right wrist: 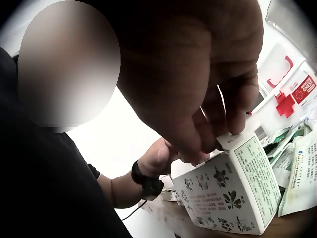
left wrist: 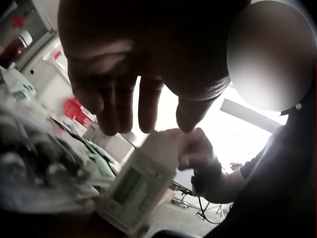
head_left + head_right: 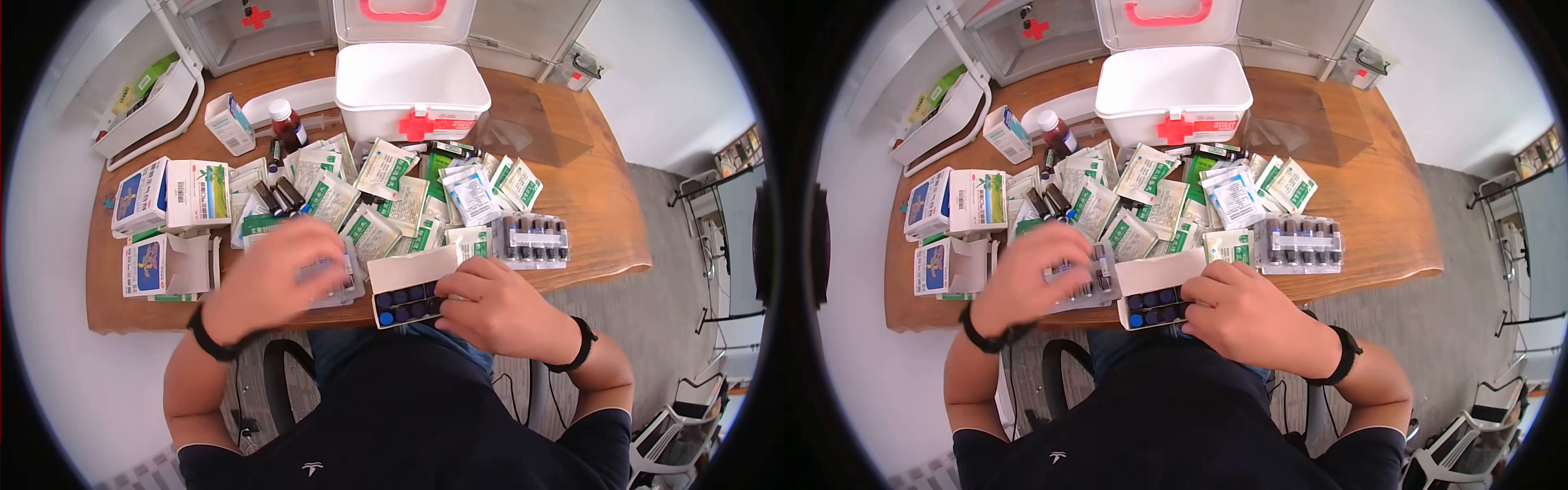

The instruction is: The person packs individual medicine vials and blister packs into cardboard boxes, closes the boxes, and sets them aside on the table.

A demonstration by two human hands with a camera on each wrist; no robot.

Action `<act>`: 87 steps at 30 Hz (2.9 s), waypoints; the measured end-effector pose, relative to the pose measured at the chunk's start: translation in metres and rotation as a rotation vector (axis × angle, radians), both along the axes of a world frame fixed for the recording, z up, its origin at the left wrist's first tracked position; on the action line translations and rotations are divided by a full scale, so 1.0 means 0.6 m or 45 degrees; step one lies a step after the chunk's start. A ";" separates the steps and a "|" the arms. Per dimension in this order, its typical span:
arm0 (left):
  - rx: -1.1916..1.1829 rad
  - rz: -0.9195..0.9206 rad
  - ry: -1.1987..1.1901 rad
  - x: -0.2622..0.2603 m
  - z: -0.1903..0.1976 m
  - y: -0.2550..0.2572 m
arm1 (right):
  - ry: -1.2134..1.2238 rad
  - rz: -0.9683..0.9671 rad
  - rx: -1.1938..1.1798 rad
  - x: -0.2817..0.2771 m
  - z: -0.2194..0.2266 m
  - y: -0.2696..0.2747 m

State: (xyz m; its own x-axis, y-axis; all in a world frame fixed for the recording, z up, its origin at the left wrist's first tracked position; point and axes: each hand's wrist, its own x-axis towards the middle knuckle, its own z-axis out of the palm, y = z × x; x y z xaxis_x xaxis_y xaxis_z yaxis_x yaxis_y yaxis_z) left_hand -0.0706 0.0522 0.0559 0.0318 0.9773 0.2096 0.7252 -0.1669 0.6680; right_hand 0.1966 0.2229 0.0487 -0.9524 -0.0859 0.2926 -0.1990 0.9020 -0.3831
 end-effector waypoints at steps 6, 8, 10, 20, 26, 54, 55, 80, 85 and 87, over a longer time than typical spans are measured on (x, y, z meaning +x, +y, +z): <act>-0.055 0.316 0.477 -0.111 -0.025 0.026 | 0.042 -0.127 -0.074 0.003 0.018 0.007; -0.106 0.314 0.497 -0.111 -0.031 0.036 | 0.044 -0.151 -0.088 0.005 0.023 0.009; -0.140 0.262 0.547 -0.114 -0.042 0.046 | 0.036 -0.181 -0.100 0.008 0.025 0.011; 0.063 0.401 0.256 -0.077 -0.004 0.061 | -0.068 -0.240 -0.263 0.015 0.031 0.010; 0.147 -0.029 -0.335 0.072 0.040 0.049 | -0.220 -0.195 -0.417 0.024 0.013 0.028; 0.109 0.349 -0.334 0.106 -0.058 -0.054 | -0.033 -0.306 -0.728 0.045 -0.012 0.029; 0.050 0.259 -0.382 0.105 -0.071 -0.058 | -0.040 -0.290 -0.721 0.042 -0.019 0.029; 0.161 0.145 -0.214 0.139 -0.085 -0.040 | 0.104 -0.108 -0.577 0.017 -0.044 0.010; 0.172 0.120 -0.187 0.137 -0.088 -0.042 | 0.080 -0.081 -0.520 0.018 -0.040 0.012; 0.183 0.114 -0.151 0.138 -0.090 -0.042 | 0.050 -0.062 -0.514 0.019 -0.032 0.013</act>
State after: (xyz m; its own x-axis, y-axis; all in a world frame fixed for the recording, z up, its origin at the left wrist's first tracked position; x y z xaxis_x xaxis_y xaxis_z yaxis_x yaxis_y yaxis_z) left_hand 0.0120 0.0271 0.0020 -0.0873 0.9347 0.3446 0.6594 -0.2051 0.7233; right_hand 0.2081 0.2305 0.0298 -0.9398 0.0881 0.3301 -0.1818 0.6893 -0.7013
